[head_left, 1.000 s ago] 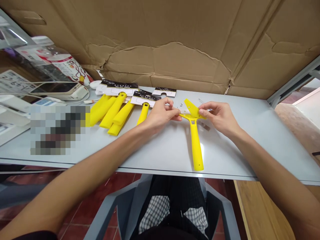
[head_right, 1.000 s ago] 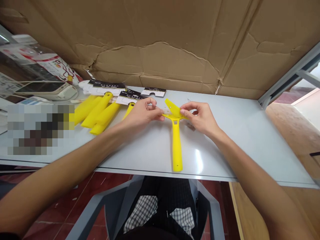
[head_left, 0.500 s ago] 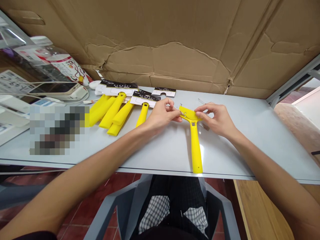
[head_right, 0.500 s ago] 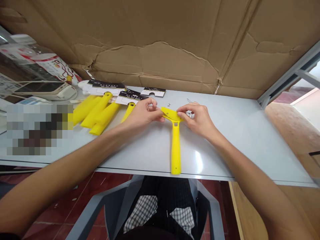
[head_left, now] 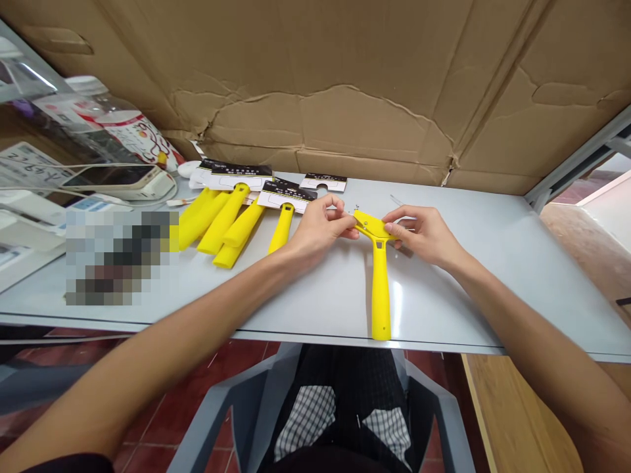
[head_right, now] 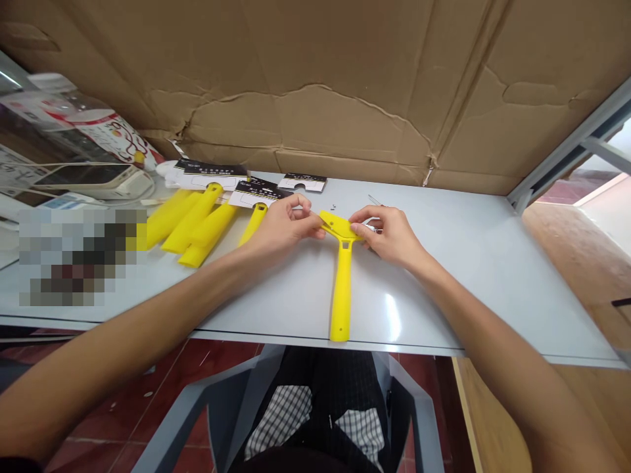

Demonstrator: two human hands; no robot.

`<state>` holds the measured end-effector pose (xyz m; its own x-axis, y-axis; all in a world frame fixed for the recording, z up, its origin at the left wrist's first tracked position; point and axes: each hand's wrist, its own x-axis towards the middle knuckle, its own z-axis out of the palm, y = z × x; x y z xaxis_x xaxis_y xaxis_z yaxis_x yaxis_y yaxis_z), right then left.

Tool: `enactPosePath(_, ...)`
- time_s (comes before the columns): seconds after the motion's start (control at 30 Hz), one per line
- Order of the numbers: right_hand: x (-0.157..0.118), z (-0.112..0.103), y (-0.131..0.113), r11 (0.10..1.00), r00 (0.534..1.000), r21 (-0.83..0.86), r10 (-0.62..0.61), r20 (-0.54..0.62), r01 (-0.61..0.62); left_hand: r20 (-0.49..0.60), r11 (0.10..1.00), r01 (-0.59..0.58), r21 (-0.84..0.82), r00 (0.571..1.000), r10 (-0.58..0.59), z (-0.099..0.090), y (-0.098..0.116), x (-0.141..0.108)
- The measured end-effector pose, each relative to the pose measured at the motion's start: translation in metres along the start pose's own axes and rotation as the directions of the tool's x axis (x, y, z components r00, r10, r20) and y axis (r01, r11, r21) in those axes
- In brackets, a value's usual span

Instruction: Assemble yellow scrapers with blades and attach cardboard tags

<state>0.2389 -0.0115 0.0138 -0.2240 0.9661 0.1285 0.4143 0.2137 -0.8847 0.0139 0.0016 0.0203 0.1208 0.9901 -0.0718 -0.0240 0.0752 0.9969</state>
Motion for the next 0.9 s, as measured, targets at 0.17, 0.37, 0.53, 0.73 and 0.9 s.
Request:
enactPosePath(0.17,0.001,-0.001,0.002,0.998,0.999,0.06,0.019,-0.028,-0.017,-0.014,0.998,0.011,-0.07,1.0,-0.012,0.001,-0.006,0.003)
enactPosePath(0.37,0.0,-0.002,0.002,0.999,0.997,0.01,-0.029,-0.078,0.03,0.003,0.973,0.012,-0.23,1.0,-0.011,0.001,-0.017,0.012)
enactPosePath(0.53,0.001,-0.002,0.004,0.996,0.993,-0.003,-0.085,-0.084,0.085,0.022,0.964,0.032,-0.265,0.999,-0.027,0.0,-0.02,0.014)
enactPosePath(0.73,0.001,-0.002,0.003,0.995,0.991,-0.012,-0.095,-0.095,0.095,0.05,0.964,0.027,-0.266,0.999,-0.014,-0.001,-0.02,0.014)
enactPosePath(0.9,0.001,-0.001,0.004,0.995,0.99,-0.03,-0.095,-0.105,0.092,0.041,0.957,0.014,-0.291,0.999,-0.002,0.001,-0.015,0.012)
